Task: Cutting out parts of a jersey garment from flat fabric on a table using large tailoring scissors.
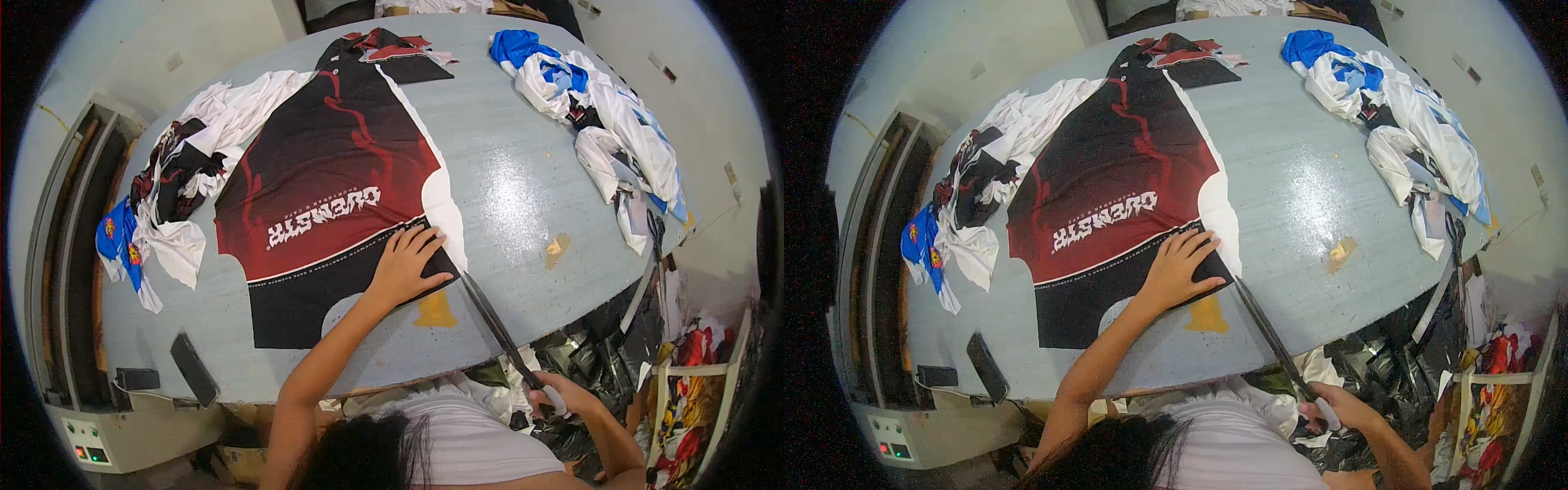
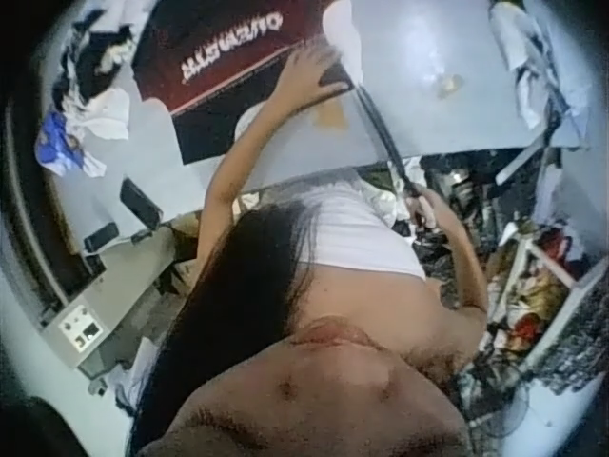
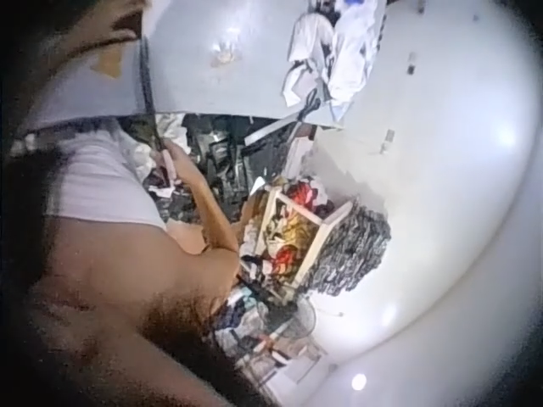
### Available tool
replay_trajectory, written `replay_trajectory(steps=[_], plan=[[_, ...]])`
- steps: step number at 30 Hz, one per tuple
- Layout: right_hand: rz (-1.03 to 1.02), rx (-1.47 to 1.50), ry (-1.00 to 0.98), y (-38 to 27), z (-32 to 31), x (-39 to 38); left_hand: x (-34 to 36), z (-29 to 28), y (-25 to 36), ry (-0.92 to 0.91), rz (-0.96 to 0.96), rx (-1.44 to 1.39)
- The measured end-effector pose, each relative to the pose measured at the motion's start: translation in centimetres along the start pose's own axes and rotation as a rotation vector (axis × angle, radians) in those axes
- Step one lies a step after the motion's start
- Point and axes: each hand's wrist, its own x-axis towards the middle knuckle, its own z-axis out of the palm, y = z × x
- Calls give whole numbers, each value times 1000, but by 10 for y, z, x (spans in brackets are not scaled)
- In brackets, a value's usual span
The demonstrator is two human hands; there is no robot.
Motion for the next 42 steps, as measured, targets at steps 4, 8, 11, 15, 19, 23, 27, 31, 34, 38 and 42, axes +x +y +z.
replay_trajectory(steps=[4,8,11,15,19,23,27,31,34,38,42], plan=[[23,-282,16,-12,4,17,-3,3,-1,-7,6,11],[44,-312,-3,-34,8,4,-7,5,-4,10,13,12],[81,-102,-179,-30,-11,-16,-7,5,-3,30,26,17],[174,-103,-140,-43,-2,-17,-6,3,-4,5,20,18],[-3,-212,-39,-45,14,11,-5,2,-5,-7,13,24],[-3,-171,46,-33,11,21,-4,5,-7,17,0,-30],[84,-399,118,-35,14,24,-7,7,-9,-6,-12,0],[47,-514,155,-26,14,28,-7,7,-8,10,-6,8],[14,-606,184,-28,12,30,-6,6,-8,-14,-4,6],[71,-611,185,-38,18,29,-6,7,-9,-17,-5,1],[99,-622,200,-42,20,28,-7,7,-9,-4,-3,-1]])
